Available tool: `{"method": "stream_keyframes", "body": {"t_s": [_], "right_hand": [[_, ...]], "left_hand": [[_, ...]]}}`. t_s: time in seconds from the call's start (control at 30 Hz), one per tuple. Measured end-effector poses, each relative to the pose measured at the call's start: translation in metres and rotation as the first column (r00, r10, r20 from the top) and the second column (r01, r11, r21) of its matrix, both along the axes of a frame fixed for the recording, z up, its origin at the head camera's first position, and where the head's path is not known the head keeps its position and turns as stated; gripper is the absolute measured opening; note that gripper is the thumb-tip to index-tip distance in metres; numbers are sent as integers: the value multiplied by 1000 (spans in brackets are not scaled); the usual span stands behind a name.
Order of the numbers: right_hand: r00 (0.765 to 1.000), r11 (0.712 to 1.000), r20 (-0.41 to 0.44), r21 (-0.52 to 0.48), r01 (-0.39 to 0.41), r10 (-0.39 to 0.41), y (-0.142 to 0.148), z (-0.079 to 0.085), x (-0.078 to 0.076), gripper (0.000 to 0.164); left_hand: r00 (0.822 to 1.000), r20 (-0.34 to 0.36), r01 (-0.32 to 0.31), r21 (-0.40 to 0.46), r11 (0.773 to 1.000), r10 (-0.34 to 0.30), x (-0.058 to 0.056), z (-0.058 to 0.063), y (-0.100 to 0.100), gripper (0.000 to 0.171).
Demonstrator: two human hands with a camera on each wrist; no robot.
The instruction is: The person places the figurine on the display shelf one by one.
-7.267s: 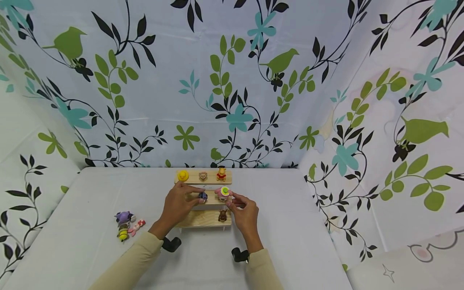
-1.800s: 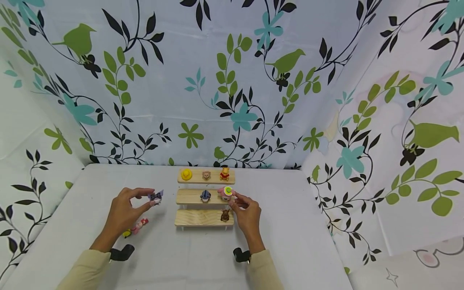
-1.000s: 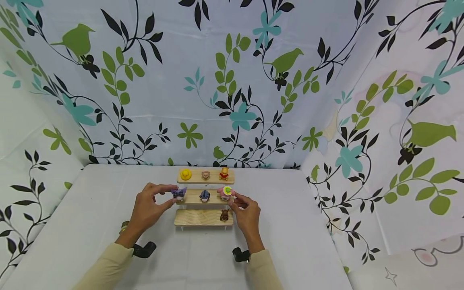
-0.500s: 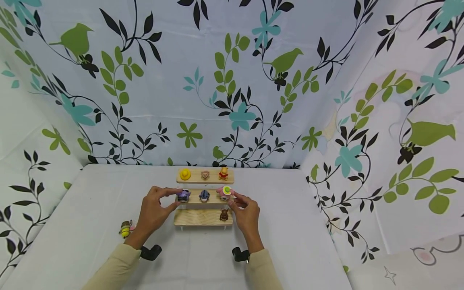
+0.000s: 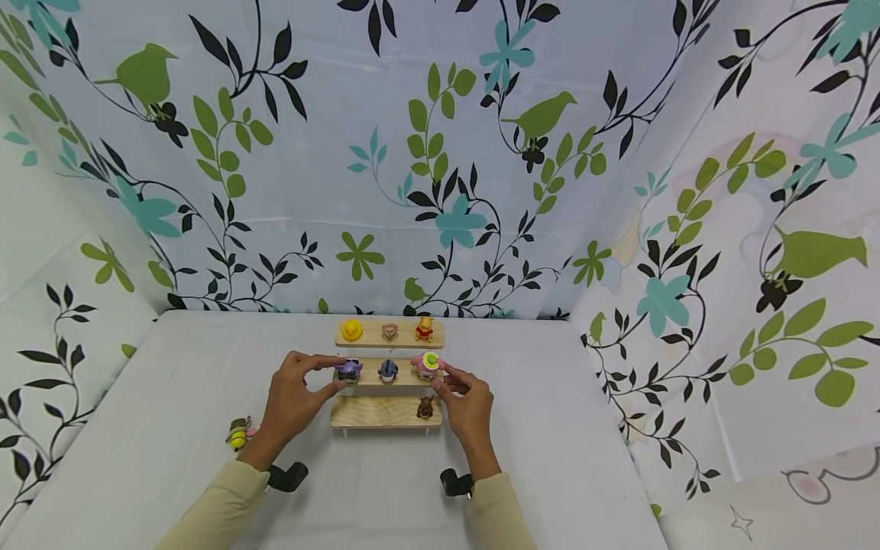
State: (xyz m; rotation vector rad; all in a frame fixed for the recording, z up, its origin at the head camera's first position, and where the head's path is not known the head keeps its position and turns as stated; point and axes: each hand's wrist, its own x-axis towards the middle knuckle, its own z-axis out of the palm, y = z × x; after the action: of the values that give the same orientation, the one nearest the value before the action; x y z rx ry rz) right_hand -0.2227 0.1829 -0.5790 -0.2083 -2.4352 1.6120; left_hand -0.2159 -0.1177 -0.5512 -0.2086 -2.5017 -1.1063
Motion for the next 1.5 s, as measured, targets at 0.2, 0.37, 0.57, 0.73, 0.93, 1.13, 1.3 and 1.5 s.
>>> {"method": "stream_keyframes", "body": {"t_s": [0.2, 0.37, 0.57, 0.73, 0.93, 1.13, 1.3, 1.5], "right_hand": [[1000, 1000, -3, -8, 3, -3, 0, 0, 0, 36], [1000, 1000, -8, 1, 1, -1, -1, 1, 1, 36], [1000, 1000, -9, 0, -1, 1, -1, 1, 1, 36], [1000, 1000, -5, 6, 4, -4, -1, 1, 2, 37], [1000, 1000, -1, 2, 1, -1, -1, 2, 2, 37], [999, 999, -30, -43, -27, 26, 1, 2, 2, 37], [999, 997, -39, -61, -36, 34, 1, 2, 3, 37], [999, 998, -37, -59, -34, 31, 1, 2, 2, 36]], "left_hand": [[1000, 5, 7, 14, 1000, -7, 3, 2, -7, 49], [1000, -3, -13, -2, 1000, 13, 8, 5, -22, 51], [998, -4, -65, -25, 998, 64, 14, 6, -47, 50], [995, -5, -97, -39, 995, 97, 21, 5, -73, 47], [987, 13, -157, -54, 986, 158, 28, 4, -103, 41], [980, 39, -193, -86, 977, 197, 34, -1, -124, 40], [974, 65, -210, -108, 972, 217, 40, -10, -136, 38], [964, 125, -217, -138, 966, 234, 50, -21, -141, 38]]}}
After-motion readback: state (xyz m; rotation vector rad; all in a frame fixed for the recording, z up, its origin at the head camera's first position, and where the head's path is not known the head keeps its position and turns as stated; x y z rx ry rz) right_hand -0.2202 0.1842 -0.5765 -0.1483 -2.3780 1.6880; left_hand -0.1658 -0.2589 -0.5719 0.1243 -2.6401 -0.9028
